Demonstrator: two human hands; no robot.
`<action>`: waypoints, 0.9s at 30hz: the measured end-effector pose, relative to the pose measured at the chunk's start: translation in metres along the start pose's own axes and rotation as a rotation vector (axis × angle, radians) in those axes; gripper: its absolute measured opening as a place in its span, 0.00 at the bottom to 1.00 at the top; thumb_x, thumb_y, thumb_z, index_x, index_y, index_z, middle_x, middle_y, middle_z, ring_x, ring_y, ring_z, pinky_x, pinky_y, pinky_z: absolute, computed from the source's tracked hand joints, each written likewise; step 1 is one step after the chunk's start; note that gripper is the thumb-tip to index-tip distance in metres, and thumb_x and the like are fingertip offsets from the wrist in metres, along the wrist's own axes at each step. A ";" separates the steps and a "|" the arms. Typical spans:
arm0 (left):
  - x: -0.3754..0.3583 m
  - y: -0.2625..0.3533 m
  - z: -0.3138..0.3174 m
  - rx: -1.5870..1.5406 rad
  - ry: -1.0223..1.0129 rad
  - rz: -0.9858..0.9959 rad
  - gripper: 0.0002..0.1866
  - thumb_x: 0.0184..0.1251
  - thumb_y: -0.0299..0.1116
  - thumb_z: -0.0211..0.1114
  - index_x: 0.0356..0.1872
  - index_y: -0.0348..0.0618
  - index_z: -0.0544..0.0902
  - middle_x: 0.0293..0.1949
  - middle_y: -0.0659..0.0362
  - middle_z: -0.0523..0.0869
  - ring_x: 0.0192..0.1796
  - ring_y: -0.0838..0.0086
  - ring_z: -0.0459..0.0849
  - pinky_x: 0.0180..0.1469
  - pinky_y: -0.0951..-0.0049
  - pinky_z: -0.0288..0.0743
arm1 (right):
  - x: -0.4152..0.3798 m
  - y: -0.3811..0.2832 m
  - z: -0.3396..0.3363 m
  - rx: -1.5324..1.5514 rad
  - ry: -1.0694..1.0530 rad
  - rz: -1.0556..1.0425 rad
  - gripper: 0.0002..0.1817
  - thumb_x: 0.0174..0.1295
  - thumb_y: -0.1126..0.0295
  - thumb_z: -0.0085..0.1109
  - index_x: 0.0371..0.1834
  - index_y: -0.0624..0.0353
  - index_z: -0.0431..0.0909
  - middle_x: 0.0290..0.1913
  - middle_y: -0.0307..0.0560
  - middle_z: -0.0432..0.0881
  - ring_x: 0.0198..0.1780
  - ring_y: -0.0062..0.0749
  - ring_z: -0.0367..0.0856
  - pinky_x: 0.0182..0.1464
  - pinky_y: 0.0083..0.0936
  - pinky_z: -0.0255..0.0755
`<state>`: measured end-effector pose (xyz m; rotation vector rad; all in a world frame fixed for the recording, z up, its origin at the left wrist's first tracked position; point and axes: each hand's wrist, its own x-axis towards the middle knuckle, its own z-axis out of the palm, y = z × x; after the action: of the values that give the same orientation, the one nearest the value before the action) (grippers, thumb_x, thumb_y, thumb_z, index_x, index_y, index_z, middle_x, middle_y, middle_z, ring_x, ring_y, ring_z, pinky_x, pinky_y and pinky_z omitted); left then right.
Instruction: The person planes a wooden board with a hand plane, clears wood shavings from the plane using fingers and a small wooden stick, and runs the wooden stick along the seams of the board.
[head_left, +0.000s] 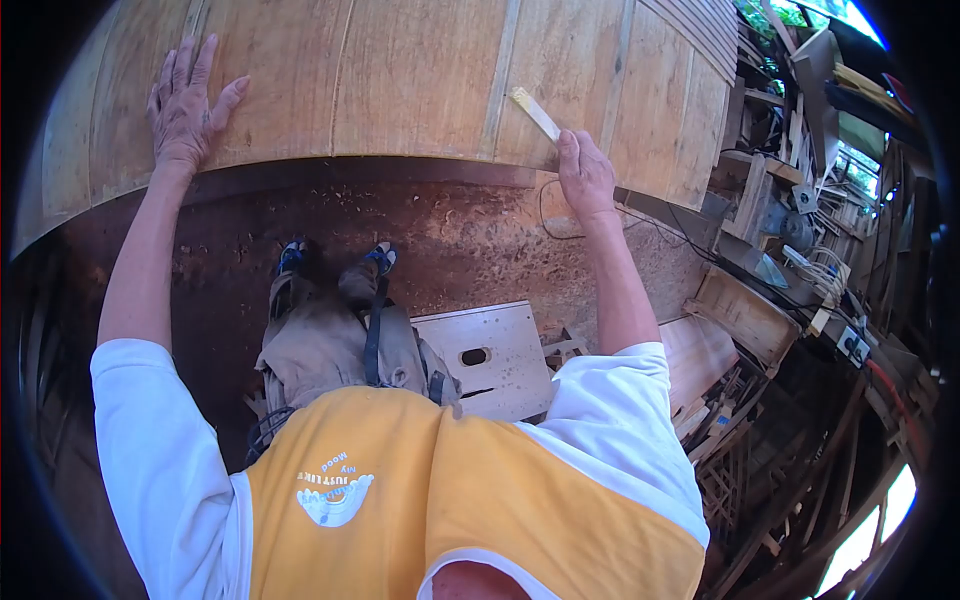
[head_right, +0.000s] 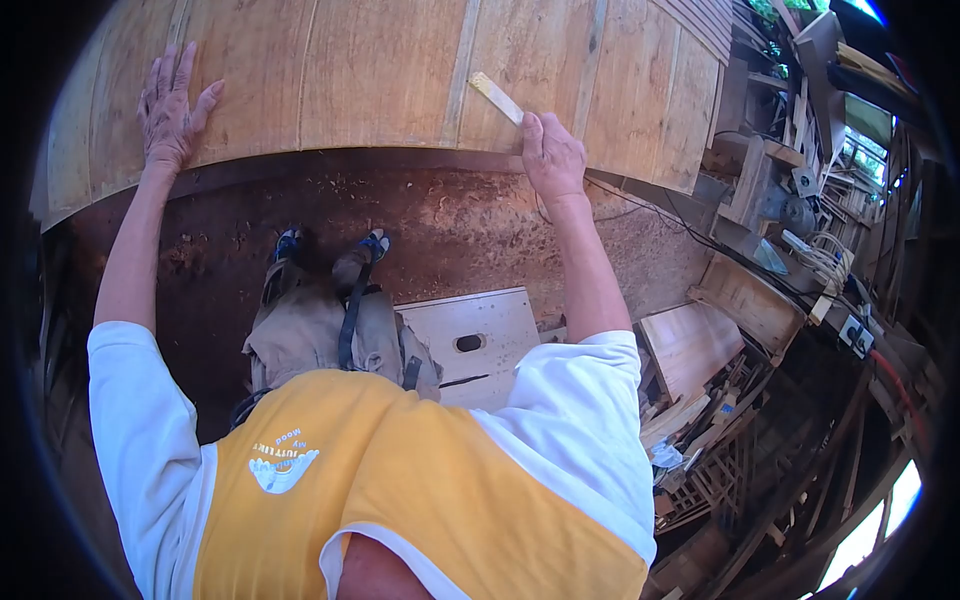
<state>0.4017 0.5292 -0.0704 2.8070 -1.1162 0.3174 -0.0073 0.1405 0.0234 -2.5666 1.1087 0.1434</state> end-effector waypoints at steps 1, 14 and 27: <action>0.000 -0.001 0.002 -0.009 0.014 0.010 0.47 0.71 0.74 0.51 0.86 0.67 0.56 0.87 0.59 0.53 0.88 0.61 0.47 0.85 0.48 0.40 | 0.007 -0.002 -0.002 -0.088 -0.006 -0.043 0.29 0.80 0.41 0.40 0.39 0.55 0.78 0.34 0.60 0.85 0.44 0.63 0.84 0.48 0.51 0.72; -0.001 -0.008 0.011 -0.029 0.105 0.087 0.45 0.74 0.73 0.49 0.86 0.66 0.57 0.86 0.57 0.56 0.87 0.58 0.50 0.85 0.52 0.42 | 0.046 -0.017 -0.032 -0.557 -0.316 -0.209 0.36 0.82 0.38 0.30 0.42 0.57 0.82 0.38 0.55 0.91 0.44 0.55 0.89 0.54 0.52 0.70; 0.009 0.037 -0.068 -0.105 -0.285 -0.138 0.48 0.68 0.61 0.63 0.83 0.47 0.60 0.85 0.46 0.55 0.87 0.51 0.47 0.84 0.44 0.41 | 0.074 -0.133 -0.096 -1.033 -0.566 -0.278 0.32 0.83 0.45 0.38 0.45 0.54 0.91 0.43 0.47 0.92 0.51 0.44 0.89 0.60 0.48 0.70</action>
<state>0.3725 0.5083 -0.0014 2.8767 -0.9455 -0.1544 0.1354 0.1410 0.1321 -3.0946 0.4768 1.6098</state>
